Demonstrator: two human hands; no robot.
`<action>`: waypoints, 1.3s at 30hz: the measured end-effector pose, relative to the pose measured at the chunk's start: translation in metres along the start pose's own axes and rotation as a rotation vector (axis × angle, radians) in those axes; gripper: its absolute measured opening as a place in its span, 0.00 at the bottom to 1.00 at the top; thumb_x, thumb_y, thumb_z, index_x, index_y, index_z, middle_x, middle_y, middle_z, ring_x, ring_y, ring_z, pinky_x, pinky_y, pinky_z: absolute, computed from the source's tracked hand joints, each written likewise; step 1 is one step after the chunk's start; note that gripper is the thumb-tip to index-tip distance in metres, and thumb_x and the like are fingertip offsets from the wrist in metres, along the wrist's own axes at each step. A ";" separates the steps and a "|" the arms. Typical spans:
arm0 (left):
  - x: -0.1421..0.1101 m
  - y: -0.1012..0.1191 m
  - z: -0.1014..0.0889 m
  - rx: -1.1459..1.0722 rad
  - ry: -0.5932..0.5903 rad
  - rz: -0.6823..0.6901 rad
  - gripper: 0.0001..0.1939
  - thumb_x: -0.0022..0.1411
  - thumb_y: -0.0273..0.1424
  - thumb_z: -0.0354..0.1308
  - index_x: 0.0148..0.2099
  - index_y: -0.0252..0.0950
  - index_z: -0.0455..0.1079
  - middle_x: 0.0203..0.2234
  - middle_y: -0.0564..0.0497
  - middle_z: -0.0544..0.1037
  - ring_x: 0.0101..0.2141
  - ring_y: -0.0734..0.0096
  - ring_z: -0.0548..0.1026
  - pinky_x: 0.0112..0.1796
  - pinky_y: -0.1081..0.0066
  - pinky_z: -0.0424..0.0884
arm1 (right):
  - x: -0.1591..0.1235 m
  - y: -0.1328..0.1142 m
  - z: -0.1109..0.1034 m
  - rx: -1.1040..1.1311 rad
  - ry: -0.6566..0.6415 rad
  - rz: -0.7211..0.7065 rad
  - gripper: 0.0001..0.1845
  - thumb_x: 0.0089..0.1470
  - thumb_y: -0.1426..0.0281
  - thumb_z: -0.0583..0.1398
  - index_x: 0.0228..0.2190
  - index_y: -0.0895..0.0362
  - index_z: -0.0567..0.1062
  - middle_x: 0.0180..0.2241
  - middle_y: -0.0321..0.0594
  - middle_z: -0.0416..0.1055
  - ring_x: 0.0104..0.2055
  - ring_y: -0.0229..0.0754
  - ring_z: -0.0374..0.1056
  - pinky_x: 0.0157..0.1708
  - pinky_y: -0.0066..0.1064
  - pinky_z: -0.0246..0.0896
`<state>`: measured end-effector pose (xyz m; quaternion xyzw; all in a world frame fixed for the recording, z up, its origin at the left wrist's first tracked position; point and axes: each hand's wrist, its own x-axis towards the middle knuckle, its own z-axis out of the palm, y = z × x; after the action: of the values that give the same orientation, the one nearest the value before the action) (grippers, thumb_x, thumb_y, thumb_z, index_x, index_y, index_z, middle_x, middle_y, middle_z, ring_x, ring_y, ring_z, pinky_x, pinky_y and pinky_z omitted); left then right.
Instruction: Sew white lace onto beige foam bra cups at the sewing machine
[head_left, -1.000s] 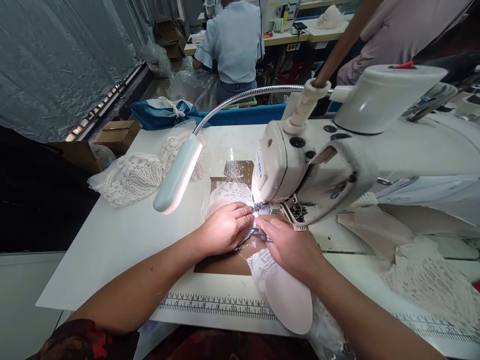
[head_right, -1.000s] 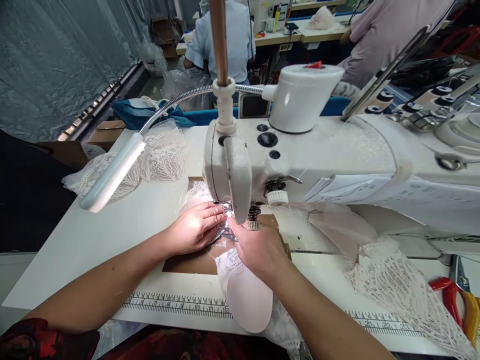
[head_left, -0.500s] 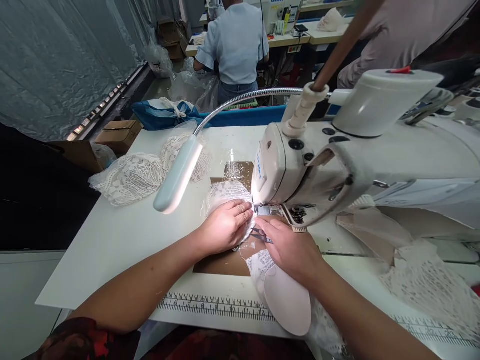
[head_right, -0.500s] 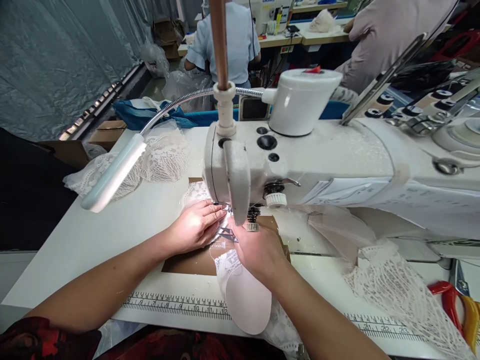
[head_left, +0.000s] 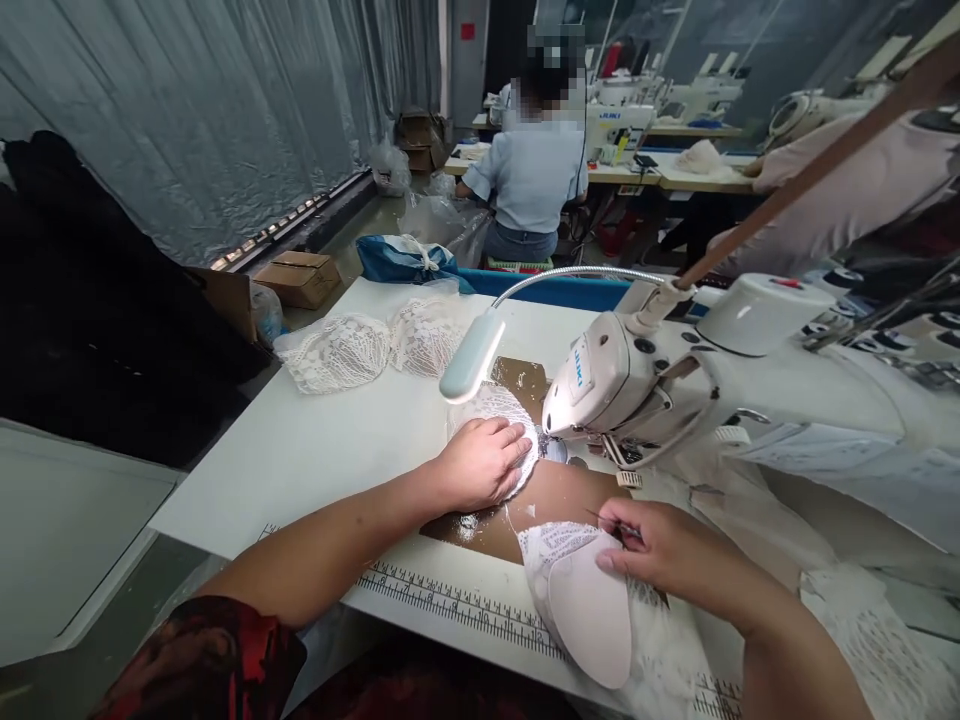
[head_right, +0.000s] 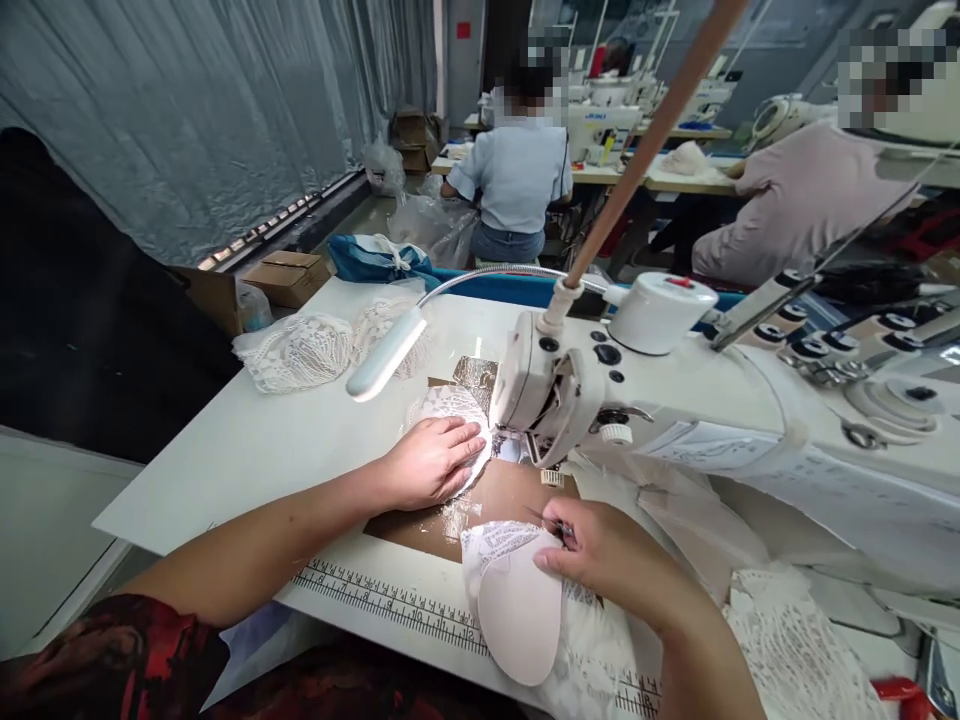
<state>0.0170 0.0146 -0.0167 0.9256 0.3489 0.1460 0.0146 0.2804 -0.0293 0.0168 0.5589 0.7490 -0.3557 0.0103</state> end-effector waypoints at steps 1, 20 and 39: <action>-0.001 0.001 -0.003 0.016 -0.019 -0.031 0.20 0.65 0.35 0.49 0.55 0.30 0.66 0.52 0.40 0.71 0.51 0.54 0.68 0.47 0.55 0.68 | 0.000 0.000 0.001 -0.009 -0.036 -0.024 0.09 0.49 0.62 0.59 0.25 0.54 0.67 0.23 0.31 0.66 0.26 0.37 0.61 0.24 0.26 0.52; -0.129 -0.071 -0.096 0.016 0.137 -0.439 0.09 0.56 0.26 0.53 0.24 0.37 0.58 0.22 0.52 0.71 0.28 0.64 0.70 0.27 0.69 0.66 | 0.033 -0.113 0.031 0.287 0.168 -0.410 0.22 0.62 0.60 0.50 0.54 0.52 0.69 0.56 0.44 0.67 0.56 0.48 0.65 0.55 0.44 0.60; -0.149 -0.139 -0.096 0.050 0.066 -0.579 0.33 0.62 0.42 0.51 0.65 0.32 0.54 0.63 0.39 0.58 0.62 0.46 0.56 0.60 0.52 0.52 | 0.022 -0.057 0.031 -0.262 0.465 -0.369 0.20 0.51 0.79 0.50 0.41 0.52 0.73 0.36 0.40 0.75 0.36 0.43 0.71 0.34 0.32 0.66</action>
<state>-0.2056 0.0152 0.0186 0.7824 0.6022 0.1573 0.0217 0.2122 -0.0343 0.0144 0.4738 0.8594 -0.1148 -0.1540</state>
